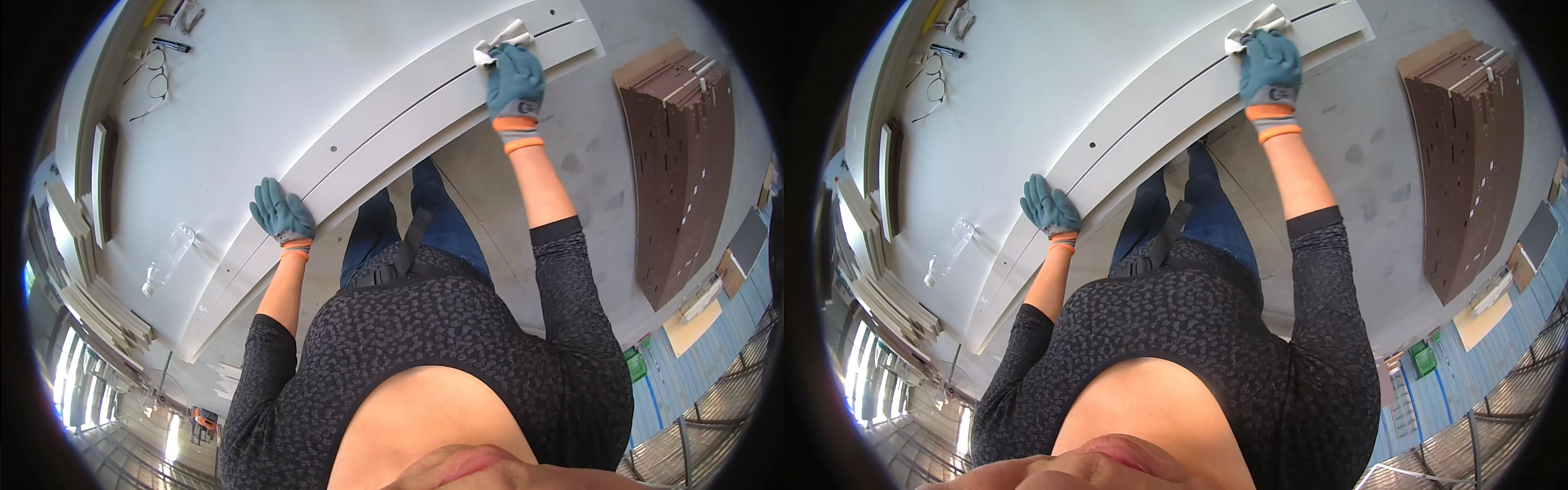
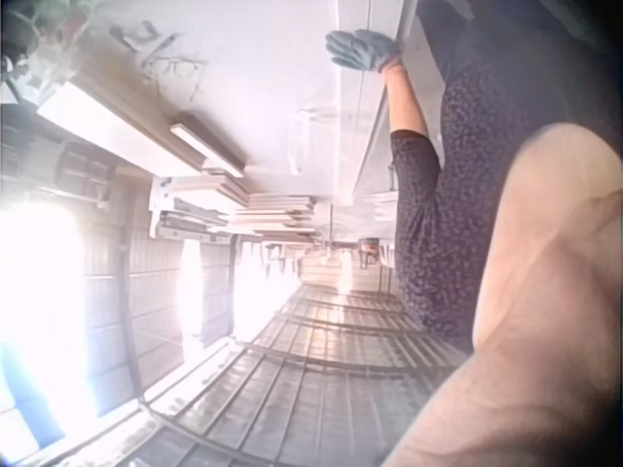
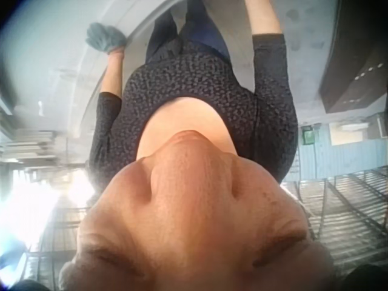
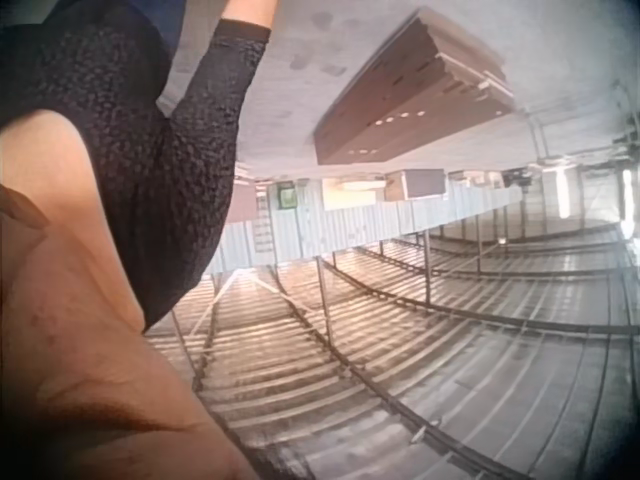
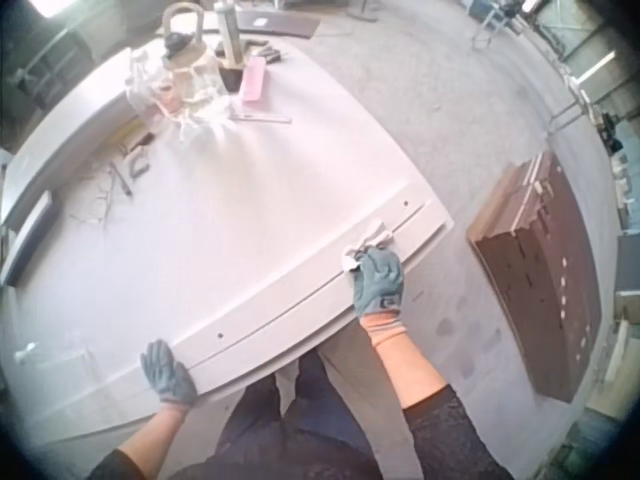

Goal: The person wipes a long white panel with a cloth, moving along its length and edges. They briefly handle a plastic bottle and continue wiping the panel surface.

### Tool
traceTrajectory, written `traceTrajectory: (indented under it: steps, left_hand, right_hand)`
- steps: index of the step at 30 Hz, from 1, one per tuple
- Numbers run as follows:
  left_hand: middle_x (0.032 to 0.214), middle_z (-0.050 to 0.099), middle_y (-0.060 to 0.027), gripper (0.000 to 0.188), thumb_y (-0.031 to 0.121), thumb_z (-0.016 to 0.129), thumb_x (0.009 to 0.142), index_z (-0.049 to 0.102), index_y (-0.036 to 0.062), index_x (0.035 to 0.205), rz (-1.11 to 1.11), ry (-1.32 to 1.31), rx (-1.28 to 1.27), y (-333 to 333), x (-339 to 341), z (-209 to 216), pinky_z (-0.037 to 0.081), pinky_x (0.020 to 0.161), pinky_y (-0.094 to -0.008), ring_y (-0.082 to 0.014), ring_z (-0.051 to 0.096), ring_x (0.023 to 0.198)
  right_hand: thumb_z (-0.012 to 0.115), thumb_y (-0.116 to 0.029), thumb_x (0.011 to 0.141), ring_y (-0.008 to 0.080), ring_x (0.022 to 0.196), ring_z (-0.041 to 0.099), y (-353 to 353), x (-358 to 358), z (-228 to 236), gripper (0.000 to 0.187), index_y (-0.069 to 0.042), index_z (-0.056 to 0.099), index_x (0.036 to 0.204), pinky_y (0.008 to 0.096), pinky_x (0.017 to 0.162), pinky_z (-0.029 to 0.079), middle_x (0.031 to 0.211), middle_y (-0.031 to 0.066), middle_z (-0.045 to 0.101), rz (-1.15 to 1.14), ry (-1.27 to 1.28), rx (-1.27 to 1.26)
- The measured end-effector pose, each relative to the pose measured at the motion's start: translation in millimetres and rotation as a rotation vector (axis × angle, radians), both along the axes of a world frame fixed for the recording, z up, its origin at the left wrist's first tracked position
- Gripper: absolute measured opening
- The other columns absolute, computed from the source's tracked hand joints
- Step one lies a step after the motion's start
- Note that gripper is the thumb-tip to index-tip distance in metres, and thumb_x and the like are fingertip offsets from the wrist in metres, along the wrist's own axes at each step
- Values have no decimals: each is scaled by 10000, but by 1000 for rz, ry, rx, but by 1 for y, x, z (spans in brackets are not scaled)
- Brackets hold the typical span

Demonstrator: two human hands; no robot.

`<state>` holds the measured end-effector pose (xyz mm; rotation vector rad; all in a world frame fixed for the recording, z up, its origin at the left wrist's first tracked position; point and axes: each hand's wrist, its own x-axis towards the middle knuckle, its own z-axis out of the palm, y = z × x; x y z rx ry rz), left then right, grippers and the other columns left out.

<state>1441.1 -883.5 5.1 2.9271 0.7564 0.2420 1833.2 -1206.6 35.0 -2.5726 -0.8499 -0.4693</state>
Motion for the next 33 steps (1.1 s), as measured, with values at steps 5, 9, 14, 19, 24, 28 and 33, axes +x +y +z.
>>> traceTrajectory:
  steps: [5, 9, 14, 19, 24, 28, 33]
  left_hand:
    - [1586, 527, -179, 548, 292, 473, 1068, 519, -14, 1521, 4, 34, 8, 0, -1, 1, 195, 1280, -574, -379, 423, 1519]
    - [1578, 533, -171, 550, 294, 494, 1051, 531, 1, 1515, 23, 70, -6, 3, 2, 0, 195, 1281, -584, -378, 430, 1513]
    - [1579, 529, -198, 543, 278, 474, 1066, 526, -24, 1514, 4, 61, 6, 0, -2, -1, 191, 1285, -582, -385, 427, 1516]
    - [1602, 504, -203, 561, 296, 446, 1081, 501, -33, 1532, 12, 73, 11, 1, -9, -1, 183, 1294, -562, -382, 408, 1530]
    - [1579, 531, -200, 532, 257, 470, 1068, 525, -30, 1513, -23, 50, 26, 3, 8, 0, 203, 1287, -566, -385, 428, 1517]
    - [1626, 472, -213, 566, 291, 430, 1088, 482, -28, 1553, -31, 100, 45, 3, 2, 5, 190, 1294, -560, -389, 382, 1545]
    - [1673, 370, -261, 690, 328, 640, 999, 453, 30, 1593, -171, -45, -17, -66, 106, 20, 167, 1295, -581, -450, 312, 1565]
  right_hand:
    - [627, -114, 946, 327, 1210, 634, 96, -129, -4, 434, -37, 610, 1373, 450, 1104, 495, 1309, 159, 657, 202, 525, -117]
    - [646, -176, 930, 312, 1264, 597, 141, -197, -11, 465, -73, 605, 1382, 460, 1138, 453, 1384, 162, 607, 474, 399, 96]
    - [677, -238, 923, 278, 1155, 640, 113, -118, -15, 352, -117, 672, 1253, 435, 1050, 501, 1259, 132, 658, 418, 453, -74]
    - [630, -55, 983, 317, 1020, 699, -18, 85, -36, 242, -69, 720, 1207, 400, 952, 554, 1132, 115, 746, 73, 423, 505]
    - [541, -383, 1095, 430, 1276, 621, -123, 194, -65, 431, -62, 678, 1349, 481, 1113, 481, 1357, 234, 679, -471, 229, 118]
    - [521, -305, 1110, 434, 1151, 677, -115, 188, -36, 358, -43, 713, 1259, 503, 1021, 532, 1210, 229, 739, -552, 190, 591]
    - [557, -220, 1048, 315, 1190, 635, -34, 88, -9, 335, -129, 648, 1357, 403, 1022, 532, 1356, 116, 648, -169, 82, 103]
